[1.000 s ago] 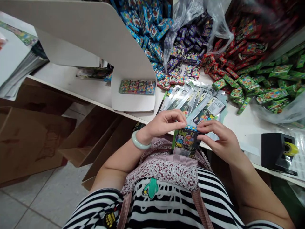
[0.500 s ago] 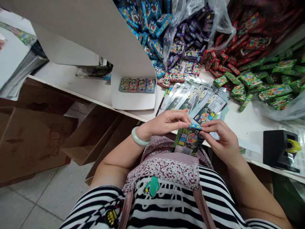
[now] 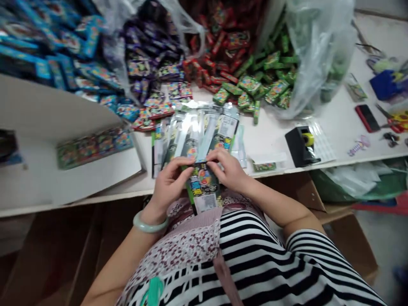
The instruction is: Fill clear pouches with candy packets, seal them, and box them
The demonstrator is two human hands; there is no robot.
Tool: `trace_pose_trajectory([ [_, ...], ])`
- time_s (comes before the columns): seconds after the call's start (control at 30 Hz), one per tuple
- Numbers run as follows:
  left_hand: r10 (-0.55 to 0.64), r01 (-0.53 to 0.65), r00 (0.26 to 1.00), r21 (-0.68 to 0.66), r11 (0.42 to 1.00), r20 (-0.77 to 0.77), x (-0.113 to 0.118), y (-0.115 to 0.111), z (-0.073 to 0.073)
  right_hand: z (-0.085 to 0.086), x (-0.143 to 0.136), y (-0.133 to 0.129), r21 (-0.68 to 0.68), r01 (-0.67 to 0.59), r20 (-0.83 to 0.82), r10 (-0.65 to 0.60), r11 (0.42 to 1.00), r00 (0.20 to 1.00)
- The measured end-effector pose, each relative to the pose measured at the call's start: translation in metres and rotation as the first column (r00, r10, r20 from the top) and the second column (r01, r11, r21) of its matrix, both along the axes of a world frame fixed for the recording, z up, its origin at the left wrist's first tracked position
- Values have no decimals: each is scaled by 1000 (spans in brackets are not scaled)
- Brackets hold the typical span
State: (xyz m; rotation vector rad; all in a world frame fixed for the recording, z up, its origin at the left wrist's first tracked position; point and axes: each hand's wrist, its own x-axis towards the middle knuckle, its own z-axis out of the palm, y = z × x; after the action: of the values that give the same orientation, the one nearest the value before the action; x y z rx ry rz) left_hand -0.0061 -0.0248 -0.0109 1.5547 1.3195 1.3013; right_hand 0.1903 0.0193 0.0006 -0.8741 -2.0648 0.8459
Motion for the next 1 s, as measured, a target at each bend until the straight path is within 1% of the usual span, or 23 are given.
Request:
trace_pose_trajectory([
  [0.07, 35, -35, 999, -5, 999, -13, -3, 4, -6, 2, 10, 0, -20, -61, 33, 62, 998, 998],
  [0.1, 56, -56, 998, 1, 998, -13, -5, 5, -8, 6, 21, -1, -7, -96, 38, 96, 995, 995],
  [0.17, 91, -91, 996, 11, 996, -2, -11, 8, -11, 15, 56, -2, 50, -119, 62, 115, 992, 991],
  [0.23, 120, -120, 993, -15, 993, 17, -16, 9, -12, 22, 104, -3, 111, -34, 142, 18, 993, 990],
  [0.27, 135, -134, 990, -36, 990, 28, -18, 9, -13, 23, 129, -3, 126, 5, 236, -35, 992, 971],
  [0.3, 150, -148, 988, -58, 987, 39, -19, 10, -13, 22, 153, -3, 139, 45, 348, -91, 989, 933],
  [0.37, 182, -178, 982, -81, 981, 52, -16, 11, -12, 16, 190, -2, 145, 145, 555, -201, 979, 807],
  [0.43, 199, -195, 978, -77, 978, 54, -11, 11, -10, 7, 211, 0, 137, 212, 663, -249, 968, 706],
  [0.47, 201, -197, 978, -72, 978, 53, -9, 11, -9, 3, 215, 3, 124, 235, 684, -255, 964, 684],
  [0.5, 197, -193, 979, -67, 979, 51, -7, 11, -8, 0, 216, 7, 107, 255, 687, -257, 961, 680],
  [0.6, 180, -177, 983, -46, 983, 46, -6, 10, -6, -5, 212, 28, 28, 329, 632, -271, 944, 726],
  [0.67, 184, -183, 982, -24, 983, 30, -10, 9, -6, -8, 211, 47, -27, 399, 573, -313, 917, 758],
  [0.77, 207, -207, 978, -6, 978, -4, -15, 7, -8, -16, 214, 77, -109, 484, 503, -372, 868, 780],
  [0.83, 222, -222, 975, -17, 975, -13, -15, 5, -9, -24, 215, 93, -166, 508, 491, -376, 845, 786],
  [0.9, 233, -234, 972, -27, 972, -13, -15, 4, -9, -31, 215, 104, -207, 520, 508, -363, 829, 781],
  [1.0, 239, -239, 971, -33, 970, -24, -14, 5, -9, -36, 213, 109, -220, 536, 557, -346, 815, 755],
])
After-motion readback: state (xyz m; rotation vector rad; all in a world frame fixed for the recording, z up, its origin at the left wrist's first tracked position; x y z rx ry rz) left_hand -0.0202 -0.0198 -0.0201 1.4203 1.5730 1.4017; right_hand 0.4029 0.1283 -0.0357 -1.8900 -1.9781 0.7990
